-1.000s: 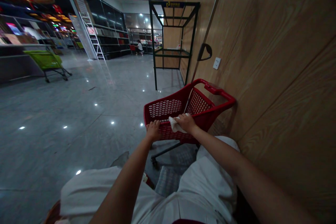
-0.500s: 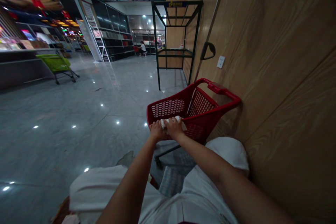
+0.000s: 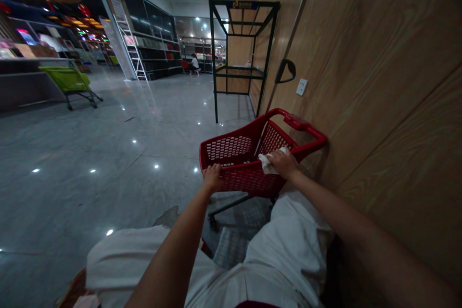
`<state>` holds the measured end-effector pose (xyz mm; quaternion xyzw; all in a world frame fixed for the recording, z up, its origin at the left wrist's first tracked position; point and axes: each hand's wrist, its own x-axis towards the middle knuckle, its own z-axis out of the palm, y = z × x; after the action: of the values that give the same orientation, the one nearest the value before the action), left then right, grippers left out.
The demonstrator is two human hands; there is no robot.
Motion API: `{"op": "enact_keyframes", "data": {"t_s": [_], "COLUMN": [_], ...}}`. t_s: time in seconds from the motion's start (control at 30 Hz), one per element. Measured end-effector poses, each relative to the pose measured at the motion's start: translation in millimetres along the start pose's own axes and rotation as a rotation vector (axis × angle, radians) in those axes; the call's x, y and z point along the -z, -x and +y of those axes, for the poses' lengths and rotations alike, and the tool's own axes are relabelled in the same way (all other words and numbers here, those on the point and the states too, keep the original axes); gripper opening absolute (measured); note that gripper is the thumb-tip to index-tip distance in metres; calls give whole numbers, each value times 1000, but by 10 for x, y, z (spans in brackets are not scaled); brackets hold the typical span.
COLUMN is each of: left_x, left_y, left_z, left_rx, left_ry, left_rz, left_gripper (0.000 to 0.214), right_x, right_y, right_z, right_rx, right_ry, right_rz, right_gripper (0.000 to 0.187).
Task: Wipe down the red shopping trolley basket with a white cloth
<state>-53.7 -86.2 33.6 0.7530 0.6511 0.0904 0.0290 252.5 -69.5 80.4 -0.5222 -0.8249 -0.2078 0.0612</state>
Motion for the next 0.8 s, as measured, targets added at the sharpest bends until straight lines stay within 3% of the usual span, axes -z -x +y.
{"op": "enact_keyframes", "data": {"t_s": [0.13,0.4,0.5,0.63,0.8], "left_x": [-2,64,85,63,29], "left_y": [18,44,63,51,13], "left_z": [42,74,54,-34,-107], "left_rx": [-2,11,3,-26,-43], "left_ry": [-32,-123,-129,-103,-72], "left_rz": [12,2,9,-7,1], "left_gripper": [46,45,44,48,47], "right_x": [15,25,49,88,147], "right_y": [13,-330,-419,-433,-243], "right_z": [-129,-1149,-1330,-1147,-353], "right_rx": [-87,-61,-31,97,137], "right_ry": [-19,-168,-172,-131,-17], "right_rz": [7,-41,-39,-89,-130], "right_gripper": [33,36,35,34,33]}}
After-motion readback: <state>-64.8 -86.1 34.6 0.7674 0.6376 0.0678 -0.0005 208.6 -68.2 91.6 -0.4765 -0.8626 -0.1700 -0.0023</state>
